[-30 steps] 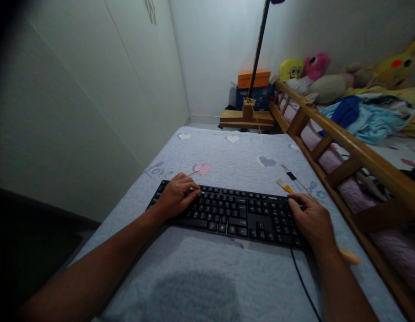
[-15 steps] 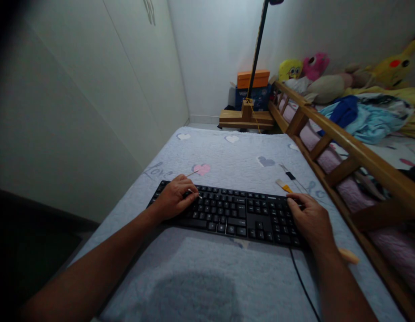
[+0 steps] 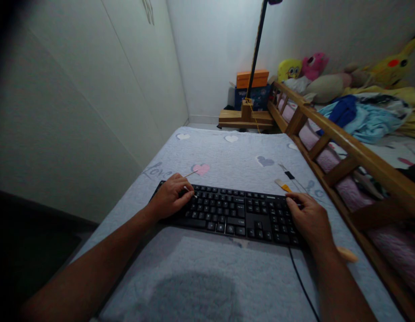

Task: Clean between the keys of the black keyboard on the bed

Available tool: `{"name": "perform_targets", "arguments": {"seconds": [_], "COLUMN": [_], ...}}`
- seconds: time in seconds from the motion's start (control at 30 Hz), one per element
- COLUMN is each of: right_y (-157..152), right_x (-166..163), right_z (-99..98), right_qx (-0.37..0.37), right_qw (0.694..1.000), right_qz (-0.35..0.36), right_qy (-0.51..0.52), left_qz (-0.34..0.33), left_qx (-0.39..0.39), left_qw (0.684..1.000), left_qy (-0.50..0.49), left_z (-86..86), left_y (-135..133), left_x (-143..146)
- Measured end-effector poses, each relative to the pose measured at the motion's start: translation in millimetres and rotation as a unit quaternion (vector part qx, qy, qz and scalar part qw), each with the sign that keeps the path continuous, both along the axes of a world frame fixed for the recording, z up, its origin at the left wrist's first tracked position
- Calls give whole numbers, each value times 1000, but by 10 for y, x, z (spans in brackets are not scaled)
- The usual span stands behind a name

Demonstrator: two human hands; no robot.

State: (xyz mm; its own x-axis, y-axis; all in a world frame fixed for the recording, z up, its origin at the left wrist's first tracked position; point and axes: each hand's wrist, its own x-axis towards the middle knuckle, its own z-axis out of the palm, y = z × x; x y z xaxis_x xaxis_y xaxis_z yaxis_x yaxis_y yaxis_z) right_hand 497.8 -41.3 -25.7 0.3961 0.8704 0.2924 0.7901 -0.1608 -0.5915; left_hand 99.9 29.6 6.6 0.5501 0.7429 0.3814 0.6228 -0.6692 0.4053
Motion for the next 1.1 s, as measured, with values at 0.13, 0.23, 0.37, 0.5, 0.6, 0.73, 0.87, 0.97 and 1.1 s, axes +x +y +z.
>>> {"name": "perform_targets", "arguments": {"seconds": [0.13, 0.23, 0.37, 0.5, 0.6, 0.73, 0.87, 0.97, 1.1], "right_y": [-4, -4, -3, -6, -8, -8, -4, -2, -2], "right_x": [1, -4, -19, -20, -12, -8, -10, -13, -15], "right_z": [1, 1, 17, 32, 26, 12, 14, 21, 25], "right_qx": [-8, -5, -13, -20, -15, -8, -19, -29, -27], "right_qw": [1000, 1000, 1000, 1000, 1000, 1000, 1000, 1000, 1000], "right_qz": [0, 0, -3, -3, 5, 6, 2, -5, -6], "right_qy": [-4, -4, 2, 1, -3, -4, -2, 0, 2], "left_qz": [11, 9, 1, -9, -13, -15, -19, -26, -20], "left_qx": [6, 4, -2, -6, -9, -10, -12, -9, 1], "left_qw": [1000, 1000, 1000, 1000, 1000, 1000, 1000, 999, 999], "left_qy": [2, 2, -8, -15, -14, -14, -21, -24, -26], "left_z": [1, 2, 4, -3, -12, -19, -28, -47, -69], "left_y": [8, 7, 1, -2, -4, -8, -10, -8, -2], "left_x": [-12, -15, -11, 4, 22, 40, 54, 66, 76]}}
